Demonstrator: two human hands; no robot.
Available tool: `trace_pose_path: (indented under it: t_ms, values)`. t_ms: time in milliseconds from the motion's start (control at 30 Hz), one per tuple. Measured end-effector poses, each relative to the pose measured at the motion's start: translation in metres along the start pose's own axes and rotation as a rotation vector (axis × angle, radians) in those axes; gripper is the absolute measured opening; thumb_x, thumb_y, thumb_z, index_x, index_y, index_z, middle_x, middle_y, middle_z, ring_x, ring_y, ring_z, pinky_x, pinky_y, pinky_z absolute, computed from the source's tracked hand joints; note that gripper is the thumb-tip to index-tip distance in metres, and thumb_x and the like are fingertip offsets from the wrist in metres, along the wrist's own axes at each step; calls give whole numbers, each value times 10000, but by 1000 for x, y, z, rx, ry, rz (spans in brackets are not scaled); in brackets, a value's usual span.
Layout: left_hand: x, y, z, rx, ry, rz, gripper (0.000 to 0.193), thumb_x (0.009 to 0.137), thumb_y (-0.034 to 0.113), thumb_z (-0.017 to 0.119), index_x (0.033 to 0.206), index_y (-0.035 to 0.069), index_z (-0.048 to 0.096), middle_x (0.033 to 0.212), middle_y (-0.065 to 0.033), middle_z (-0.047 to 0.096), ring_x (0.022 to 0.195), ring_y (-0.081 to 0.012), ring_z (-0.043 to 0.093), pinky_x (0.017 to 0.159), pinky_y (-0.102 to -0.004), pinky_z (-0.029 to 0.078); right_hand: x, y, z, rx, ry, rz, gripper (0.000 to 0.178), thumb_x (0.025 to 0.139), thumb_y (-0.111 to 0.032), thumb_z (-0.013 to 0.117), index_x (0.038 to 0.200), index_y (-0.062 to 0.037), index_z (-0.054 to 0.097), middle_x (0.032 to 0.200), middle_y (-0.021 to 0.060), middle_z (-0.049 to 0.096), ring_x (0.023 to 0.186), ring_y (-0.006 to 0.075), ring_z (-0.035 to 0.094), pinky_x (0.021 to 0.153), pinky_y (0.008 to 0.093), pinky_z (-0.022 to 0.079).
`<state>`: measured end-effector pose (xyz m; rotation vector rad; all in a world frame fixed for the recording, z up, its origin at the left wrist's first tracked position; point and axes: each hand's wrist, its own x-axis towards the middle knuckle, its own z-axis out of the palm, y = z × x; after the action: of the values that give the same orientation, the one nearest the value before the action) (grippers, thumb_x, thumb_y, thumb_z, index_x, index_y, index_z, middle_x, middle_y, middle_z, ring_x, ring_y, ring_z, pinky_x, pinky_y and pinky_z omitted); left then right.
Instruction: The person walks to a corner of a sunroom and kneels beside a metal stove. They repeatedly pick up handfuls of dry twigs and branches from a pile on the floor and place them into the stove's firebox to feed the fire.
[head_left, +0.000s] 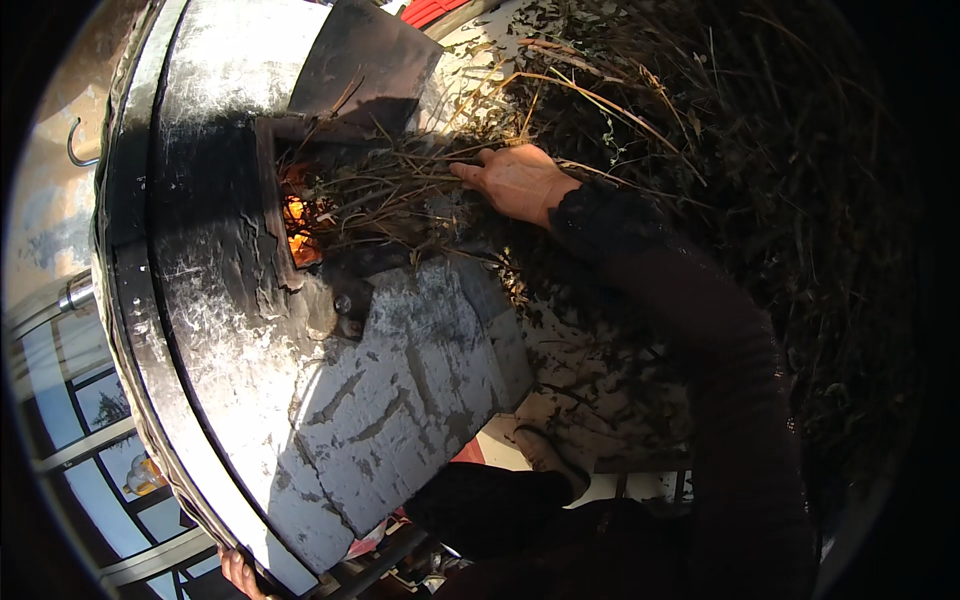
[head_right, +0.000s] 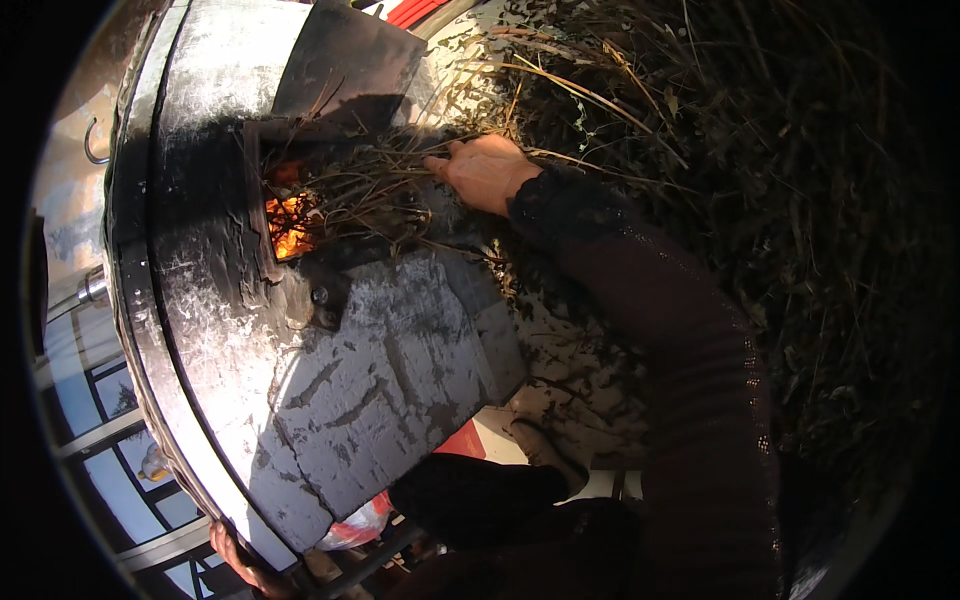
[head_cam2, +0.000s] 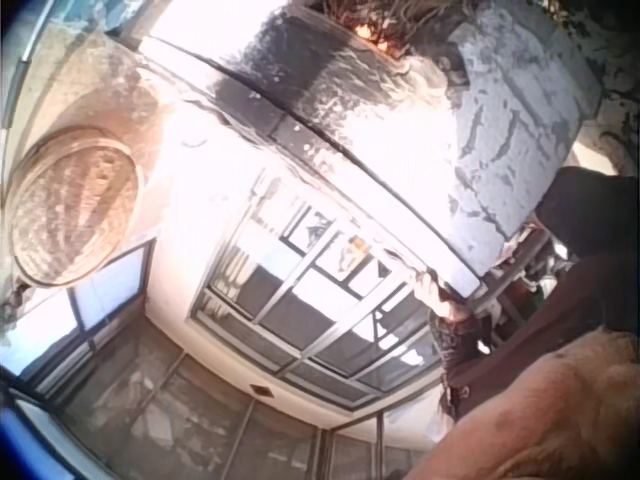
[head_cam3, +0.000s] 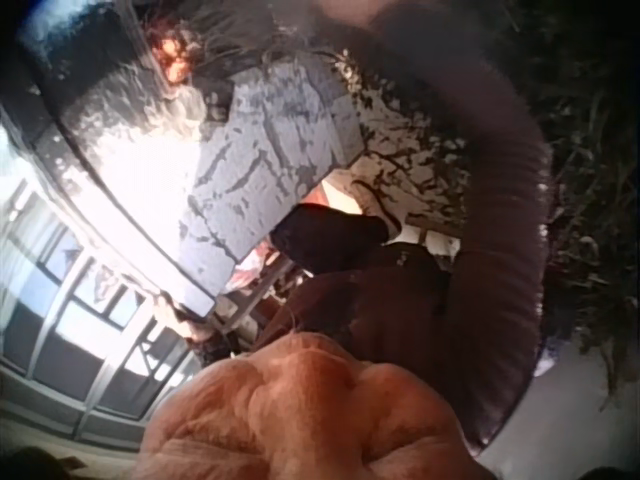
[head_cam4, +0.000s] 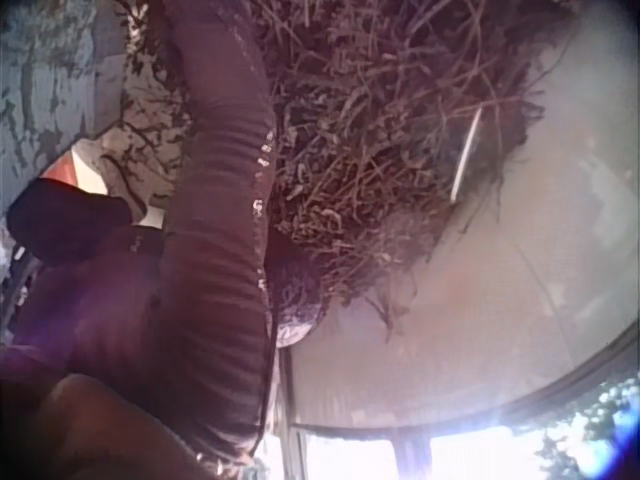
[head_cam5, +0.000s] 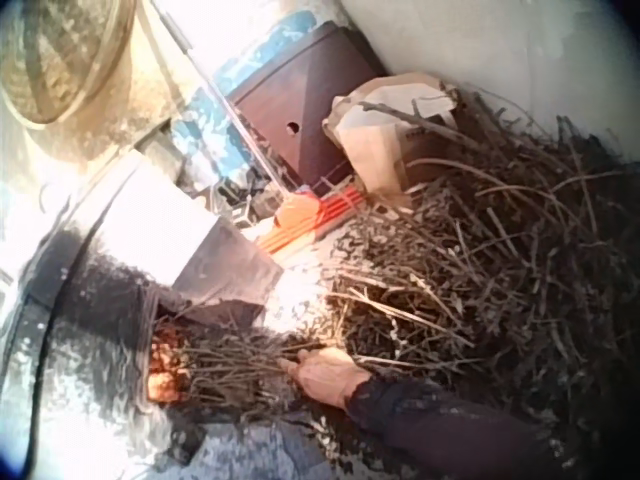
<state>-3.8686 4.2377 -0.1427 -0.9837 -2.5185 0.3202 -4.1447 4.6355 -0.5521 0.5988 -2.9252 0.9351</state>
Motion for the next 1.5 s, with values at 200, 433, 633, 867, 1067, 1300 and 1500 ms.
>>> trace_pose_path:
  t_ms: [200,433,633,867,1067,1300,1500]
  values:
    - [-6,0,-23,-39,-313,-206,622,1003,479,195,1382,41,422,1408,-196,435,1349,-401,330,1128,-561,214,1,-4,11,0,107,-3,428,868,-123,524,1295,-92,538,1015,158,650,884,308,652,701,415,524]
    - [0,1,-23,17,-335,-197,634,1002,521,182,1389,82,426,1426,-171,422,1355,-387,326,1141,-527,200,4,-3,11,-14,15,17,520,895,-92,478,1413,-117,444,1019,150,623,924,313,626,736,394,505]
    - [-2,5,-23,-6,-342,-265,647,995,540,192,1383,80,427,1438,-165,414,1354,-378,330,1141,-527,196,-21,3,9,-94,2,107,563,900,-72,515,1446,-76,379,1092,157,601,998,327,602,840,386,483]
    - [0,-1,-24,-9,-364,-237,657,989,545,197,1379,74,439,1436,-183,415,1358,-387,321,1137,-533,192,-30,19,-13,75,71,-22,306,915,-140,488,1187,-71,610,822,139,670,772,336,663,619,441,527]
    - [-4,3,-23,-46,-306,-227,651,984,522,185,1392,81,437,1436,-174,422,1364,-388,315,1146,-535,177,-3,5,-27,-19,190,-188,200,855,-147,546,989,-77,677,805,102,679,769,302,678,617,419,535]
    - [-6,0,-22,-41,-286,-210,652,986,514,188,1383,60,437,1420,-184,441,1345,-405,340,1139,-553,186,6,10,-17,-103,-146,20,255,859,-142,555,1084,-69,650,928,116,693,881,300,677,704,399,549]
    - [-7,2,-24,-58,-300,-217,639,993,510,187,1359,59,451,1420,-185,438,1339,-408,345,1129,-559,212,13,20,-23,-98,-28,-98,610,791,-434,697,1214,-35,513,979,158,623,895,304,628,736,418,508]
